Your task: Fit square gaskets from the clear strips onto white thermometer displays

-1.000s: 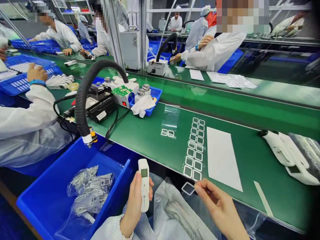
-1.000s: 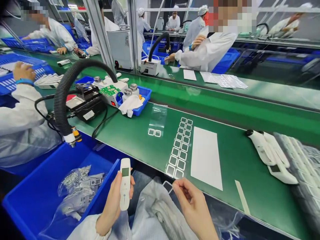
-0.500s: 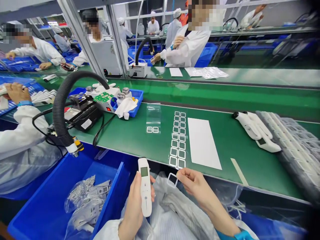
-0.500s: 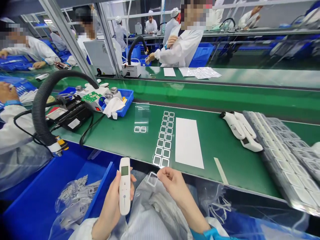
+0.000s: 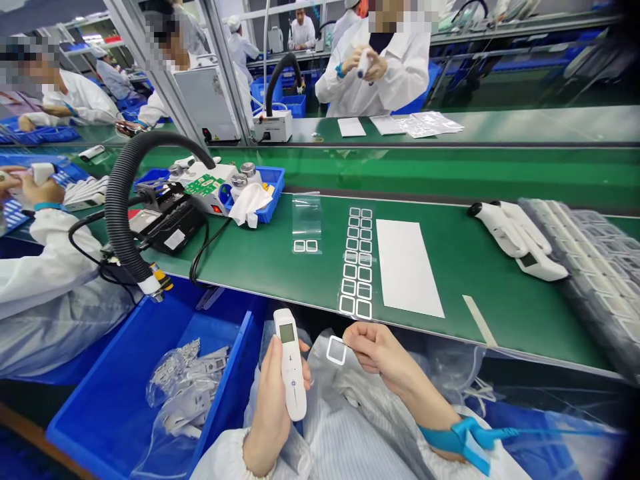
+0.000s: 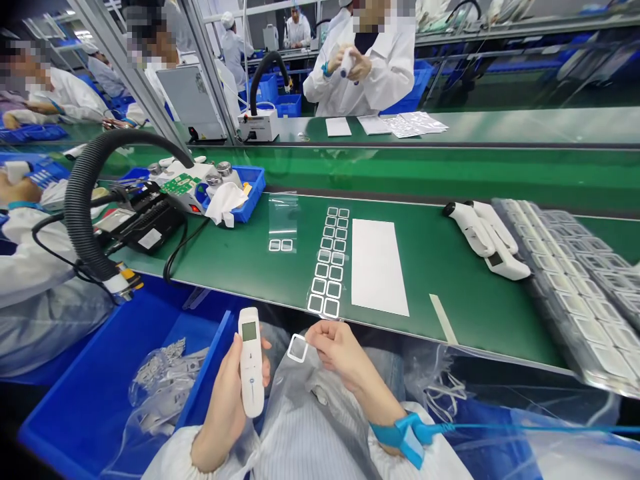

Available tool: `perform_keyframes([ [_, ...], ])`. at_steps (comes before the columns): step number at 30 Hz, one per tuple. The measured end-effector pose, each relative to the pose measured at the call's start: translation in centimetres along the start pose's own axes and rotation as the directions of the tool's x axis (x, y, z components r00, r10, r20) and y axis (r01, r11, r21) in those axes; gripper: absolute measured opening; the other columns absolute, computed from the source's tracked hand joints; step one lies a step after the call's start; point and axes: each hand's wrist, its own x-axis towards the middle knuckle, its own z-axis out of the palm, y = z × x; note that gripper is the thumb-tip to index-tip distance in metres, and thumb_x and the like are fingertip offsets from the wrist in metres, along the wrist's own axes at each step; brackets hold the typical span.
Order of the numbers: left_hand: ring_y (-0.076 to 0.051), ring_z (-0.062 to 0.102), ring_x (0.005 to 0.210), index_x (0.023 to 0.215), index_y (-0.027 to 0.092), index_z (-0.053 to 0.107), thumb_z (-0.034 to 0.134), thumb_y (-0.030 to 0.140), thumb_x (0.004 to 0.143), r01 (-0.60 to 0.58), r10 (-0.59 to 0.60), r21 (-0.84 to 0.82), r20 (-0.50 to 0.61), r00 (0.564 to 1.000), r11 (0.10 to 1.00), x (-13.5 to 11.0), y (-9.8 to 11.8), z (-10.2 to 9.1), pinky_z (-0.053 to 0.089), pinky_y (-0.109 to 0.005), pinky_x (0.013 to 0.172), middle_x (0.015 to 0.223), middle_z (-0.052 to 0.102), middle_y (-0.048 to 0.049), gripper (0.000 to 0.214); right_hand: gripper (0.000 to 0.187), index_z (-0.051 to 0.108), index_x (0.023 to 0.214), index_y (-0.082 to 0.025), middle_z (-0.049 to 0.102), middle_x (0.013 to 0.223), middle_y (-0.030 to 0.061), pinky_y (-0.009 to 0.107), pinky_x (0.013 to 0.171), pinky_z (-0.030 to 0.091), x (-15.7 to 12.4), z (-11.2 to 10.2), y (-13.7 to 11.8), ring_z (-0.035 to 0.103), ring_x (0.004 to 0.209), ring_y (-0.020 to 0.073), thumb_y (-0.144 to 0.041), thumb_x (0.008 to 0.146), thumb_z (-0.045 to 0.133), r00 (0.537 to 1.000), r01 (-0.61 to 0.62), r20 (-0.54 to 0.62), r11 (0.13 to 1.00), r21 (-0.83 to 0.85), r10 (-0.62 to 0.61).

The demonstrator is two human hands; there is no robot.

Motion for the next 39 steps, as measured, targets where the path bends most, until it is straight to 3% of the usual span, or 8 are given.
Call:
perform_keyframes([
  [12, -0.011, 0.047, 0.048, 0.092, 0.014, 0.062, 0.048, 0.068, 0.088, -0.097, 0.101, 0.086, -0.049, 0.994, 0.992, -0.1, -0.2, -0.4, 0.038, -0.020, 0.048, 0.057, 0.057, -0.0020, 0.056, 0.025, 0.054, 0.061, -0.018, 0.030, 0.043, -0.0113, 0.022, 0.042, 0.006, 0.1, 0.7, 0.0, 0.016, 0.040, 0.0027, -0.037, 0.064, 0.070, 1.000, -0.005, 0.009, 1.000, -0.030, 0.005],
  [16, -0.011, 0.047, 0.047, 0.091, 0.013, 0.063, 0.052, 0.071, 0.083, -0.021, 0.021, 0.041, -0.011, 1.000, 0.999, -0.1, -0.2, 0.0, 0.037, -0.019, 0.046, 0.054, 0.056, -0.0019, 0.060, 0.031, 0.054, 0.063, -0.018, 0.030, 0.047, -0.0107, 0.022, 0.041, 0.008, -0.1, 1.1, 0.0, 0.016, 0.041, 0.0034, -0.043, 0.067, 0.073, 0.999, 0.043, 0.018, 0.998, -0.048, -0.042],
  [19, -0.011, 0.048, 0.046, 0.091, 0.012, 0.063, 0.059, 0.073, 0.077, 0.067, -0.066, -0.015, 0.037, 0.997, 0.998, -0.4, -0.4, 0.4, 0.037, -0.019, 0.045, 0.054, 0.058, -0.0028, 0.063, 0.035, 0.056, 0.066, -0.018, 0.034, 0.052, -0.0083, 0.022, 0.041, 0.013, -0.3, 1.7, -0.5, 0.021, 0.044, 0.0050, -0.049, 0.072, 0.071, 0.986, 0.168, 0.002, 0.978, -0.128, -0.169],
  [24, -0.011, 0.050, 0.046, 0.094, 0.011, 0.063, 0.067, 0.073, 0.069, 0.115, -0.114, -0.052, 0.021, 0.993, 0.992, -0.9, -0.5, 1.0, 0.038, -0.020, 0.044, 0.058, 0.060, -0.0025, 0.067, 0.036, 0.056, 0.070, -0.019, 0.039, 0.058, -0.0052, 0.024, 0.044, 0.021, -0.3, 2.7, -1.7, 0.027, 0.049, 0.0085, -0.052, 0.079, 0.065, 0.947, 0.306, -0.005, 0.907, -0.290, -0.321],
  [32, -0.010, 0.054, 0.051, 0.097, 0.011, 0.064, 0.066, 0.068, 0.075, 0.103, -0.102, -0.023, 0.057, 0.993, 0.994, -0.6, -0.8, 1.5, 0.041, -0.020, 0.044, 0.091, 0.068, -0.0102, 0.061, 0.027, 0.055, 0.071, -0.019, 0.046, 0.061, -0.0032, 0.025, 0.054, 0.032, 0.0, 2.7, -2.6, 0.038, 0.057, 0.0116, -0.041, 0.087, 0.057, 0.927, 0.371, 0.087, 0.855, -0.362, -0.366],
  [39, -0.011, 0.055, 0.053, 0.096, 0.013, 0.063, 0.062, 0.064, 0.081, 0.115, -0.118, 0.034, 0.141, 0.983, 0.993, -0.6, -1.3, 1.7, 0.042, -0.022, 0.045, 0.093, 0.067, -0.0087, 0.053, 0.023, 0.055, 0.077, -0.019, 0.053, 0.055, -0.0033, 0.025, 0.055, 0.034, -0.3, 2.4, -1.9, 0.044, 0.053, 0.0122, -0.035, 0.094, 0.051, 0.927, 0.374, 0.169, 0.854, -0.361, -0.335],
])
